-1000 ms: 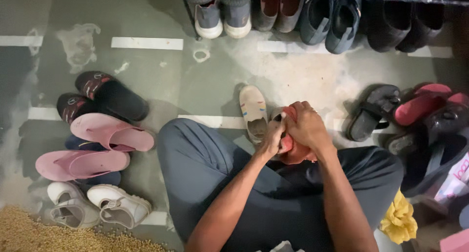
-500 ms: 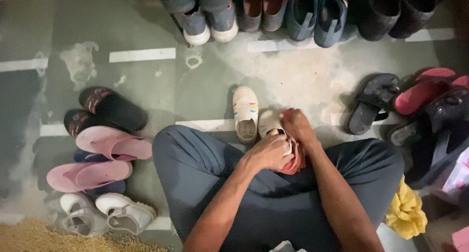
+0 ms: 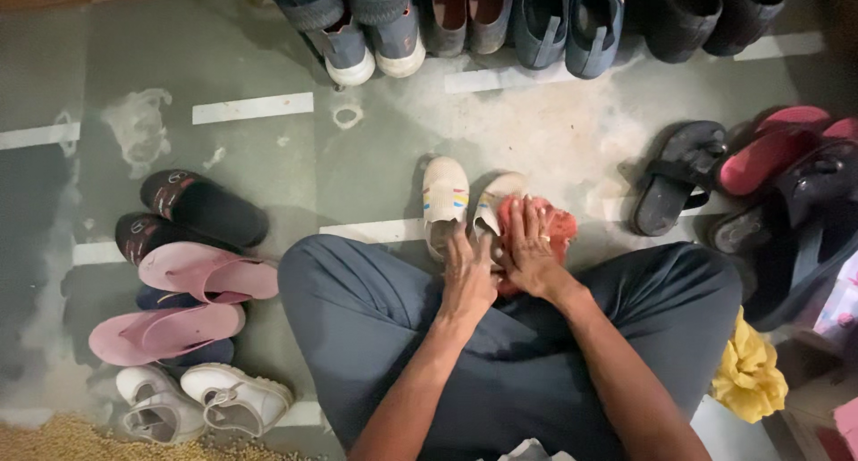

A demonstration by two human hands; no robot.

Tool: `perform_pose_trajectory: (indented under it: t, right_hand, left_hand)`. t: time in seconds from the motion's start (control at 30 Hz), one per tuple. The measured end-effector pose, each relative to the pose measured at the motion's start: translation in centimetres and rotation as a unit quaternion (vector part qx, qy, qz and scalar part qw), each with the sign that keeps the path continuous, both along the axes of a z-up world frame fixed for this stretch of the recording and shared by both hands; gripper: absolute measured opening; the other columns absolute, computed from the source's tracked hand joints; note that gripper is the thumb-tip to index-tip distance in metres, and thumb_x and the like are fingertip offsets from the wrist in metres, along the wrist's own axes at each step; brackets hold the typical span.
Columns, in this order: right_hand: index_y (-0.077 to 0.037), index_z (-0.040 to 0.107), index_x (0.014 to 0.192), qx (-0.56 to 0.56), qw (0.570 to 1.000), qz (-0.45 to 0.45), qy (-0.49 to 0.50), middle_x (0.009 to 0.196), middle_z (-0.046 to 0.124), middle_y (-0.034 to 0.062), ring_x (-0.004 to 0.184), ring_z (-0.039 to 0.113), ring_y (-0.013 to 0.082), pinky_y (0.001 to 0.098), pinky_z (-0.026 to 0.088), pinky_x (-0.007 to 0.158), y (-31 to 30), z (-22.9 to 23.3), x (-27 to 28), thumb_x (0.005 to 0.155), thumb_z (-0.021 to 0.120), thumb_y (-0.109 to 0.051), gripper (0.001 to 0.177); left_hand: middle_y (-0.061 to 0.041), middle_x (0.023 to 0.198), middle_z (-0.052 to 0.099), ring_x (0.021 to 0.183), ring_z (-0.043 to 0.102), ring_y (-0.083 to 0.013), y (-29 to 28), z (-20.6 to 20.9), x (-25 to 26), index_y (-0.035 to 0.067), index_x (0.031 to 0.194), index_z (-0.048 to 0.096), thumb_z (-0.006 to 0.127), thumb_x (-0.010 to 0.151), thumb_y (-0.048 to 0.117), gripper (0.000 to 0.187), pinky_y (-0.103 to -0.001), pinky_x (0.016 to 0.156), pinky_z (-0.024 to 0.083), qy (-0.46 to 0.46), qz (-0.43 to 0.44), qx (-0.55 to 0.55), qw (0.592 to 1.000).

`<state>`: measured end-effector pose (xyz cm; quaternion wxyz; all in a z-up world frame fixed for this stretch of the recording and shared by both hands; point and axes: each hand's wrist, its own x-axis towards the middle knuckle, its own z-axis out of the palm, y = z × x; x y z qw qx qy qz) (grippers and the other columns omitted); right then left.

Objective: The person sits on the floor and wipes several pairs of shoes and slippers with a red cloth. They handle each item one at a time, wiping the upper and sole surfaces, then place the cleaned items onto a nearby shoe rack.

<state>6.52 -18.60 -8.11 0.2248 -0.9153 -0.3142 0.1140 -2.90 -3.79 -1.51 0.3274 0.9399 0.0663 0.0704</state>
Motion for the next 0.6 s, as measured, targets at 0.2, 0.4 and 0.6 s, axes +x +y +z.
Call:
perform_pose_trajectory:
  t: [0.2, 0.4, 0.6]
  right_hand:
    - [-0.011, 0.048, 0.149, 0.125, 0.992, 0.021, -0.005, 0.150, 0.049, 0.0237, 0.133, 0.050, 0.0447, 0.0538, 0.042, 0.110, 0.4, 2.7, 2.2, 0.088, 0.065, -0.016, 0.064]
    - [-0.013, 0.065, 0.142, 0.130, 0.975, -0.174, -0.040, 0.137, 0.059, 0.0228, 0.115, 0.064, 0.0441, 0.0479, 0.053, 0.097, 1.7, 2.2, 5.1, 0.090, 0.067, -0.009, 0.052]
    - [-0.010, 0.061, 0.138, 0.288, 0.941, -0.166, 0.065, 0.132, 0.065, 0.0195, 0.119, 0.066, 0.0345, 0.0427, 0.054, 0.101, 1.4, 3.4, 4.3, 0.096, 0.066, -0.007, 0.042]
  left_hand:
    - [-0.026, 0.154, 0.037, 0.139, 0.038, -0.0470, 0.8, -0.3, 0.3, -0.001, 0.102, 0.075, 0.087, 0.069, 0.009, 0.036, -0.057, 0.120, 0.030, 0.123, -0.012, 0.038, 0.992]
    - [-0.018, 0.142, 0.053, 0.143, 0.033, -0.0429, 0.6, 1.0, 0.0, 0.000, 0.099, 0.074, 0.086, 0.060, 0.004, 0.042, -0.065, 0.120, 0.010, 0.112, -0.023, 0.028, 0.993]
    - [-0.023, 0.141, 0.059, 0.134, 0.054, -0.0385, 1.2, -3.5, 0.1, -0.002, 0.133, 0.057, 0.072, 0.079, -0.008, 0.056, -0.052, 0.114, 0.045, -0.067, 0.057, -0.203, 0.975]
